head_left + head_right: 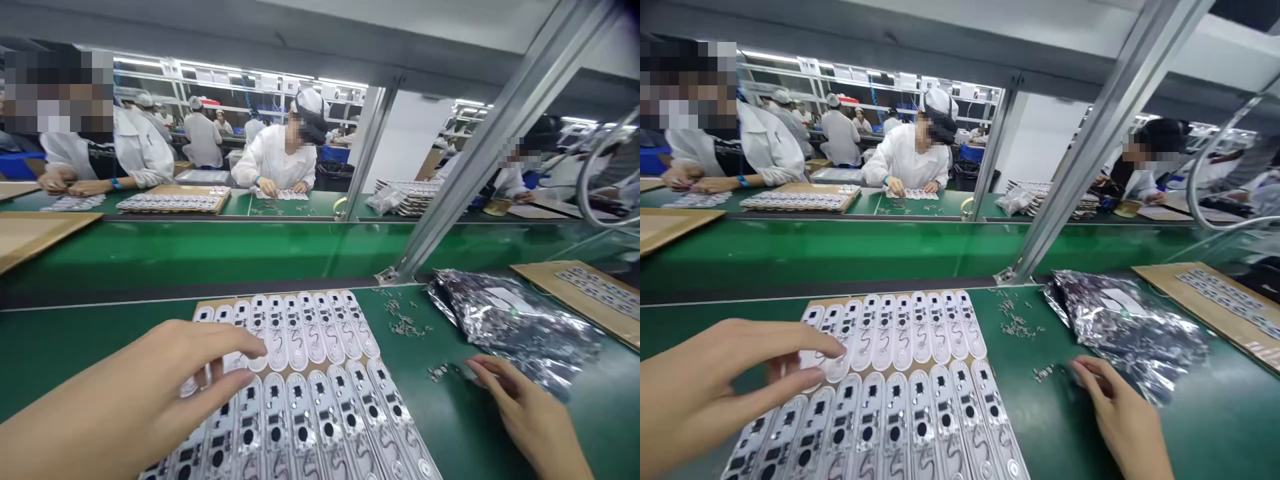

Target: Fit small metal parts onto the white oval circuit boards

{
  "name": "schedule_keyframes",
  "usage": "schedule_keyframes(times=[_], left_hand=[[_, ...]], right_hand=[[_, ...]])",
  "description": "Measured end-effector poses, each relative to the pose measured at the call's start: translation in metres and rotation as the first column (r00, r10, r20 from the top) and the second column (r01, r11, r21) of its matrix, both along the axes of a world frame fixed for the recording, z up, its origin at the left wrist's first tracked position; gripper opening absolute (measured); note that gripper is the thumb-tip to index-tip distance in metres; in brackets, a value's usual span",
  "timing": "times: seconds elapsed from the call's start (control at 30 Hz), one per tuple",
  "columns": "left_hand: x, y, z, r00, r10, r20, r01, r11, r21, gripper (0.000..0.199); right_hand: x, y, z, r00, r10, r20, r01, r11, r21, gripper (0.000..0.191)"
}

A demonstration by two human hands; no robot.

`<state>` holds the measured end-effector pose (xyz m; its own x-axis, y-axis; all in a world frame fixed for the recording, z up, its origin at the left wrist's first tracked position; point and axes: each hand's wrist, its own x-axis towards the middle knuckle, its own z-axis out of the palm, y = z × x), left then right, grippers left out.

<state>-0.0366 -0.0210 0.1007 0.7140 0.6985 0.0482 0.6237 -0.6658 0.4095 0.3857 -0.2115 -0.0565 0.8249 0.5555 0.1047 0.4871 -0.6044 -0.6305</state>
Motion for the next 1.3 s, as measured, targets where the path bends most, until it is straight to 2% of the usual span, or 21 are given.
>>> schedule_keyframes(times=[0.1, 0.2, 0.23, 0.3, 0.43, 0.57, 0.67, 0.8, 0.9, 0.97, 1.07, 1.13, 1.23, 1.3], left_hand=[[-0.003, 0.009, 0.009, 0.995, -0.050, -0.083, 0.040, 0.992, -0.119, 0.031], [0.002, 0.011, 0.008, 0.993, -0.076, -0.095, 0.054, 0.976, -0.210, 0.031], [0.005, 0.011, 0.005, 0.992, -0.089, -0.086, 0.067, 0.970, -0.232, 0.030], [0.014, 0.011, -0.004, 0.992, -0.121, -0.039, 0.107, 0.962, -0.251, 0.029], [0.034, 0.006, -0.022, 0.981, -0.164, 0.103, 0.183, 0.960, -0.212, 0.030], [0.047, 0.005, -0.031, 0.963, -0.181, 0.201, 0.203, 0.974, -0.097, 0.025], [0.050, 0.011, -0.037, 0.970, -0.198, 0.138, 0.207, 0.977, -0.056, 0.017], [0.049, 0.020, -0.043, 0.958, -0.262, 0.117, 0.268, 0.963, -0.034, 0.015], [0.046, 0.027, -0.038, 0.933, -0.279, 0.228, 0.315, 0.938, -0.142, 0.016], [0.043, 0.032, -0.033, 0.912, -0.250, 0.324, 0.348, 0.891, -0.291, 0.013], [0.040, 0.038, -0.028, 0.890, -0.188, 0.415, 0.397, 0.768, -0.502, 0.015], [0.040, 0.040, -0.030, 0.878, -0.154, 0.454, 0.427, 0.679, -0.597, 0.015], [0.041, 0.043, -0.035, 0.858, -0.112, 0.502, 0.473, 0.554, -0.685, 0.015], [0.042, 0.045, -0.038, 0.856, -0.129, 0.500, 0.489, 0.514, -0.705, 0.015]], right_hand=[[0.001, 0.007, 0.011, 0.999, -0.025, -0.041, 0.024, 1.000, -0.009, 0.052], [-0.009, 0.026, 0.026, 0.999, 0.002, -0.045, -0.003, 1.000, -0.025, 0.046], [-0.018, 0.035, 0.033, 0.998, 0.047, -0.037, -0.047, 0.999, -0.007, 0.045], [-0.043, 0.055, 0.048, 0.976, 0.217, -0.037, -0.214, 0.974, 0.073, 0.045], [-0.115, 0.099, 0.081, 0.816, 0.569, -0.098, -0.549, 0.817, 0.175, 0.045], [-0.174, 0.126, 0.103, 0.584, 0.756, -0.295, -0.736, 0.647, 0.200, 0.038], [-0.191, 0.136, 0.104, 0.484, 0.783, -0.391, -0.777, 0.590, 0.220, 0.033], [-0.190, 0.139, 0.096, 0.464, 0.775, -0.429, -0.784, 0.584, 0.208, 0.031], [-0.187, 0.135, 0.091, 0.465, 0.821, -0.332, -0.802, 0.549, 0.236, 0.030], [-0.187, 0.130, 0.089, 0.492, 0.849, -0.195, -0.807, 0.528, 0.266, 0.026], [-0.187, 0.121, 0.084, 0.515, 0.853, 0.081, -0.838, 0.482, 0.254, 0.017], [-0.186, 0.116, 0.081, 0.471, 0.850, 0.237, -0.877, 0.424, 0.224, 0.011], [-0.184, 0.111, 0.079, 0.402, 0.842, 0.359, -0.915, 0.350, 0.203, 0.006], [-0.184, 0.109, 0.080, 0.360, 0.840, 0.405, -0.933, 0.320, 0.165, 0.008]])
